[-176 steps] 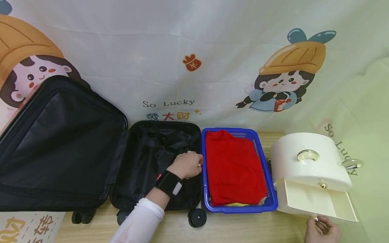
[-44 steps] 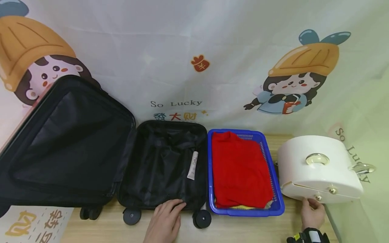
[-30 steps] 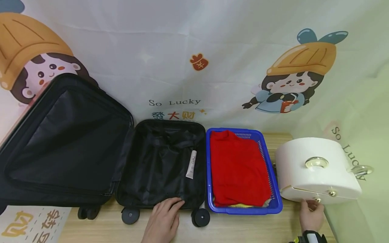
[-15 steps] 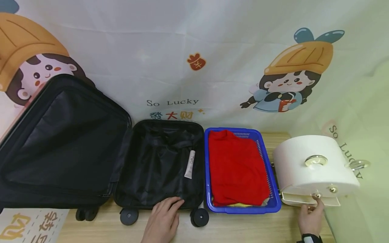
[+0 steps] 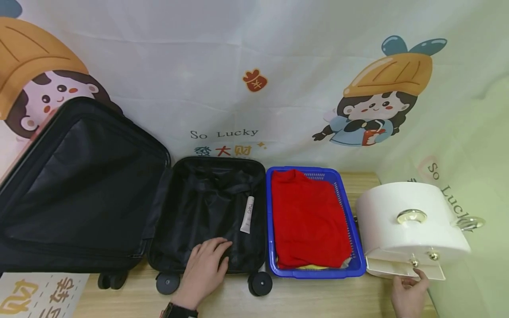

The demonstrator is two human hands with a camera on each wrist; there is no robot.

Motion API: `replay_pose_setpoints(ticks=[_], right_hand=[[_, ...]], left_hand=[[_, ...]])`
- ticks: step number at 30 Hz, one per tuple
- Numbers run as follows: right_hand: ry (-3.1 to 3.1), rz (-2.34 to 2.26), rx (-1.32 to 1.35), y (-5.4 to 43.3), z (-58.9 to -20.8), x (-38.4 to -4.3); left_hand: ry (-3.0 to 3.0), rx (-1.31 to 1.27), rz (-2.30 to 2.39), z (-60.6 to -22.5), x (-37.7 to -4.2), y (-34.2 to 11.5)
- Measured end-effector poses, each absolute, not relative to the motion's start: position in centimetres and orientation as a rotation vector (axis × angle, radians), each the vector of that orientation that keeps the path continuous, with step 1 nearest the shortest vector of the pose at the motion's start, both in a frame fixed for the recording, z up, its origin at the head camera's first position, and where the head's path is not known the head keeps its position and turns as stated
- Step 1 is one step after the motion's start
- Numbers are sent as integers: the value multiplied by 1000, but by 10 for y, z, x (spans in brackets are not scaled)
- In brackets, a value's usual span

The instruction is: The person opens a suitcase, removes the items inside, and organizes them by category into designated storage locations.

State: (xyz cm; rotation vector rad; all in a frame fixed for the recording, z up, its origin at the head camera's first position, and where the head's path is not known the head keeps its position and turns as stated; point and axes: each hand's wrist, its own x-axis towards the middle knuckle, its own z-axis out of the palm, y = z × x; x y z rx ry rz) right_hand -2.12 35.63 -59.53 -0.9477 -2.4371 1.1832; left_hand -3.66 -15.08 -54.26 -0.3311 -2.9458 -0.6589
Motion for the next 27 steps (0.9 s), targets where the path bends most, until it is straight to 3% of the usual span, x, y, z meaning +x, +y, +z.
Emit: replay_pose_setpoints(ticks=[6, 15, 19, 27], right_hand=[[-2663, 1102, -852, 375, -590, -19], [-2895, 951, -693, 381, -579, -24], [-2855, 1001, -739, 376, -578, -20], [-2517, 1337, -1108, 367, -580, -7]], left_hand=[[-3157, -403, -525, -532, -100, -145], [-3395, -407, -456, -554, -174, -121], [-3380, -290, -514, -570, -193, -105], [-3363, -25, -523, -593, -203, -75]])
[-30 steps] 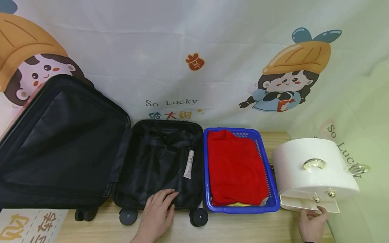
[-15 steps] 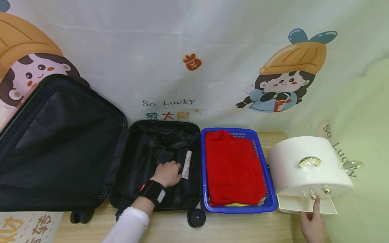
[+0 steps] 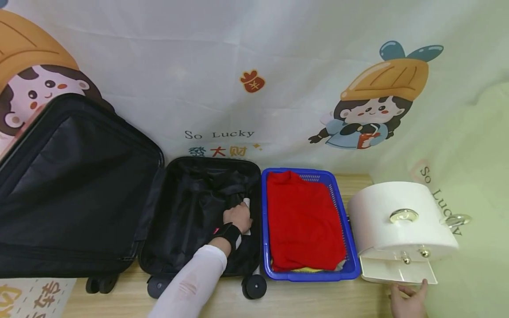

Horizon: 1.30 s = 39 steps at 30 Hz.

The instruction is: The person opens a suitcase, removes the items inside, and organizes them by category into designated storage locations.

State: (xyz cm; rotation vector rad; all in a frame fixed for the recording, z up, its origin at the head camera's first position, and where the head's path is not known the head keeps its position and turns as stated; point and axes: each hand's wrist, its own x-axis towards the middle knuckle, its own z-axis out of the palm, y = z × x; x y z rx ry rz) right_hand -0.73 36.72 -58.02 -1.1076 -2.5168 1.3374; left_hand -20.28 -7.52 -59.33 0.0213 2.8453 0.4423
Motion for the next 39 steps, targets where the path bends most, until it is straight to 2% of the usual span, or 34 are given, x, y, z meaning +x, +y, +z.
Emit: replay_pose_setpoints(ticks=[5, 11, 17, 23, 26, 29, 34, 39], right_hand=[[-2434, 1358, -1132, 363, -585, -6], [-2460, 1291, -1157, 362, -584, -6], [-2451, 1300, -1151, 363, -584, -4], [-2440, 1319, -1134, 363, -585, -3], [-2430, 1341, -1116, 363, -584, -3], [-2436, 1335, -1108, 363, -584, -3], [-2443, 1344, -1084, 363, -583, -4], [-2443, 1361, -1055, 365, -584, -4]], left_hand=[[2769, -142, 618, -597, -200, -72], [2617, -277, 985, -584, -200, -86], [2534, -288, 1421, -553, -194, -98], [2519, -340, 1781, -514, -180, -89], [2519, -241, 1906, -501, -172, -75], [2525, -20, 1930, -491, -163, -55], [2426, 365, 1766, -478, -140, -17], [2230, 588, 1560, -482, -117, 24]])
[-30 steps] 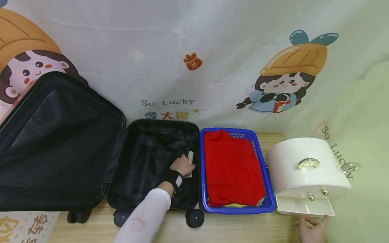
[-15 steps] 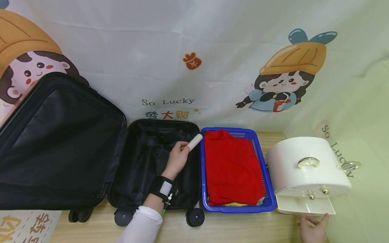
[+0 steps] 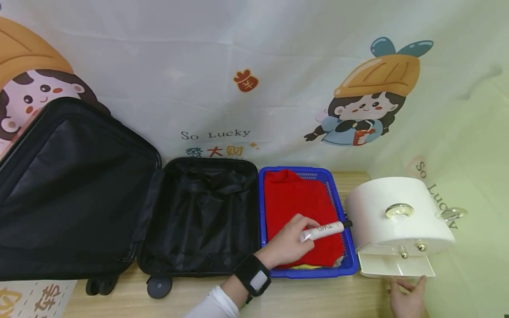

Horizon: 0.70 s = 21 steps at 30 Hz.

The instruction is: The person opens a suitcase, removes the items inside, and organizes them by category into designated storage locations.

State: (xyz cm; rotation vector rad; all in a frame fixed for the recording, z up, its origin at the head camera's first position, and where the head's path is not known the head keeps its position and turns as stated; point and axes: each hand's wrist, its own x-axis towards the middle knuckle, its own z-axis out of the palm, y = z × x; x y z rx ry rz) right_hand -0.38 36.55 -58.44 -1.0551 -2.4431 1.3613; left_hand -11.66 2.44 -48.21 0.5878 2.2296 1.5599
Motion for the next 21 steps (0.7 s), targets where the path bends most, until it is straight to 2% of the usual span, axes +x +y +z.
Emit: replay_pose_setpoints(ticks=[9, 15, 21], right_hand=[[-2451, 1351, -1067, 365, -584, -4], [-2459, 1365, -1076, 364, -583, -5], [-2434, 1377, -1039, 367, -586, -5]], left_hand=[[2339, 849, 1215, -514, -88, 98], [2575, 909, 1023, -527, -76, 142], [2739, 926, 1043, -536, -69, 173]])
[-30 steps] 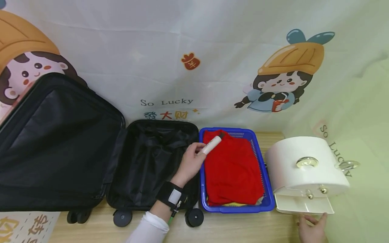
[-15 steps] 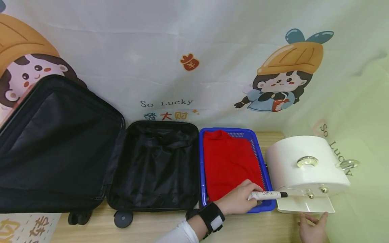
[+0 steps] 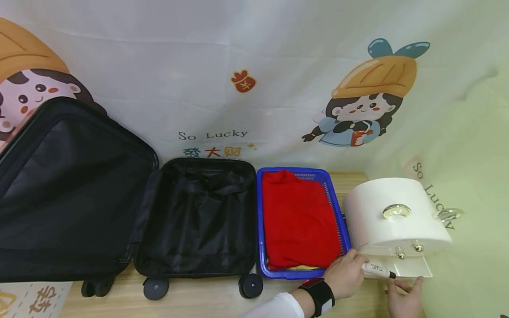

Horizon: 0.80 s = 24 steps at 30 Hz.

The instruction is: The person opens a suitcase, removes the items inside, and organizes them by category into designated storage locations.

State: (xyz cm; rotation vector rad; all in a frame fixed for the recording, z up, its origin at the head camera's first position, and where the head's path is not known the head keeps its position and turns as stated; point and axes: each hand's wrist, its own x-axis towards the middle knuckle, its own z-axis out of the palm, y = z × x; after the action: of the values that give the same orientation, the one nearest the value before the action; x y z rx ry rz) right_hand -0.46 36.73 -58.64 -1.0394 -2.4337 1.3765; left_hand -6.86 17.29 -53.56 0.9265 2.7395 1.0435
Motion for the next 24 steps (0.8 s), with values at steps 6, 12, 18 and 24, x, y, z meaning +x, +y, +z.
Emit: replay_pose_setpoints(ticks=[6, 12, 18, 24], right_hand=[[-2444, 1300, -1028, 369, -590, -4], [-2443, 1277, -1021, 368, -590, -3], [-2443, 1266, -998, 367, -588, -4], [-2449, 1268, -1014, 365, -586, -4]], left_hand=[[2973, 822, 985, -541, -69, 195], [2988, 807, 814, -542, -68, 210], [2901, 985, 359, -539, -65, 213], [2735, 1119, 265, -537, -65, 205]])
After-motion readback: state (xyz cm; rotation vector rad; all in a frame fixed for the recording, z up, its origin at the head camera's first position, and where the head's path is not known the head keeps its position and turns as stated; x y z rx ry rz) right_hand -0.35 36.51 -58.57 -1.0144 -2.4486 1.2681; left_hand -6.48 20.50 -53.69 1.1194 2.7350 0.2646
